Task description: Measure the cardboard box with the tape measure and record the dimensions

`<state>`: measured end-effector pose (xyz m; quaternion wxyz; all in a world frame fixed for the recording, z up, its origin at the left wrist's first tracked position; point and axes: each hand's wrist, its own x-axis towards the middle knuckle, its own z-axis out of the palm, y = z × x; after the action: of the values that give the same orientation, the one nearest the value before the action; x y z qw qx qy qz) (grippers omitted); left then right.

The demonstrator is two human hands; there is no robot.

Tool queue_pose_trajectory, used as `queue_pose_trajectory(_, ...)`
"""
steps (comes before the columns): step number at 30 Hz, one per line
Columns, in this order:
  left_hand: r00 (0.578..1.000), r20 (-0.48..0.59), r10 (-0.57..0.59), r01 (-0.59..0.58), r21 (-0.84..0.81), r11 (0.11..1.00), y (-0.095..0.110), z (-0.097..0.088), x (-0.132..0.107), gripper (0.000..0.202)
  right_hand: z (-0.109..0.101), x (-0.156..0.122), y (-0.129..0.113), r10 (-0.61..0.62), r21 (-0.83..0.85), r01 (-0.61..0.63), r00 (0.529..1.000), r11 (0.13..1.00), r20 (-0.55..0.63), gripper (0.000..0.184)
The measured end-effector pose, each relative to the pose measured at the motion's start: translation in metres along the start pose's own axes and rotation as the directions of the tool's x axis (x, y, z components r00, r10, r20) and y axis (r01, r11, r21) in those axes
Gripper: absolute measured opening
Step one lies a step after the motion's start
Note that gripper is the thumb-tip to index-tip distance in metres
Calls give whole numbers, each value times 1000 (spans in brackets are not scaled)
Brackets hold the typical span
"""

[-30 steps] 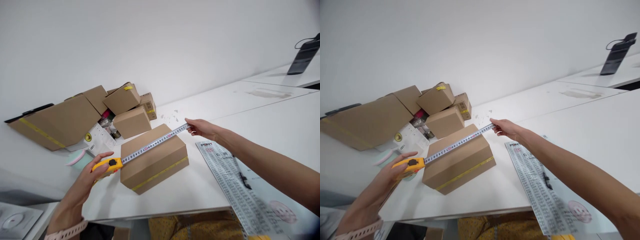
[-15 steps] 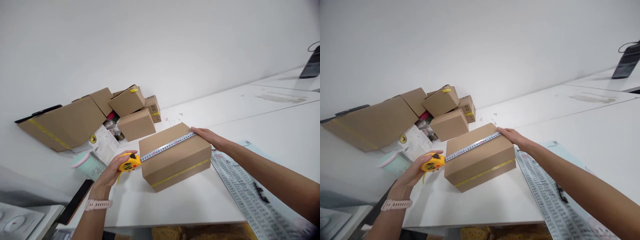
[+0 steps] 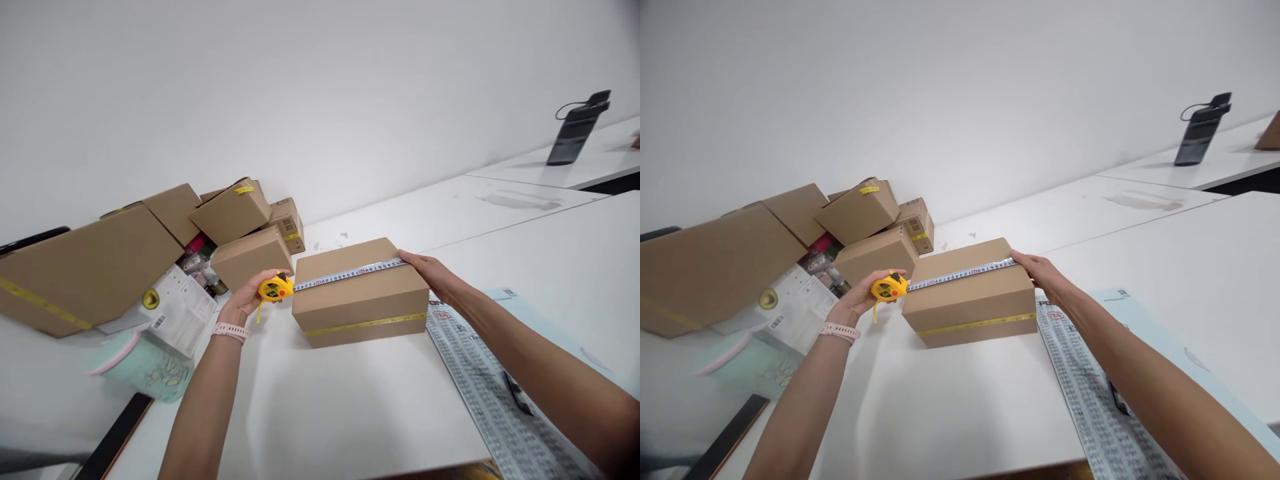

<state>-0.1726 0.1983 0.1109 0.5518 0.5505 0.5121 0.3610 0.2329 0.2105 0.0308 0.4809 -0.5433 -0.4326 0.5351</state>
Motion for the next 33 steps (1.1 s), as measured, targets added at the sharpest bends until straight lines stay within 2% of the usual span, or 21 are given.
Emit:
queue_pose_trajectory(4, 1000, -1, -26, 26, -42, 999, -15, -12, 14, 37, 2, 5, 8, 30, 5, -30, 998, 1000, -54, 54)
queue_pose_trajectory(8, 999, 15, -36, 37, -70, 997, -37, -15, 20, 37, -2, 11, 11, 50, -18, -52, 996, 999, -67, 56)
queue_pose_trajectory(11, 999, 42, -25, 28, -61, 998, -44, -17, 21, 36, -4, 13, 11, 50, -42, -53, 997, 998, -60, 54)
queue_pose_trajectory(14, 997, 81, -18, 21, -25, 999, -37, -23, 21, 36, -4, 12, 9, 41, -81, -46, 997, 996, -64, 52)
queue_pose_trajectory(18, 992, 125, -30, 24, 55, 998, -19, -31, 25, 36, -3, 12, 9, 24, -114, -29, 999, 993, -46, 55)
queue_pose_trajectory(24, 987, 154, -49, 23, 166, 986, 5, -34, 44, 35, -4, 13, 12, 36, -188, -40, 999, 981, -28, 62)
queue_pose_trajectory(28, 985, 153, -75, 41, 216, 976, 10, -35, 54, 36, -1, 8, 8, 23, -147, -26, 999, 989, -23, 61)
queue_pose_trajectory(33, 986, 140, -93, 55, 252, 966, 9, -37, 55, 36, 1, 7, 7, -26, -164, 22, 999, 986, -19, 57)
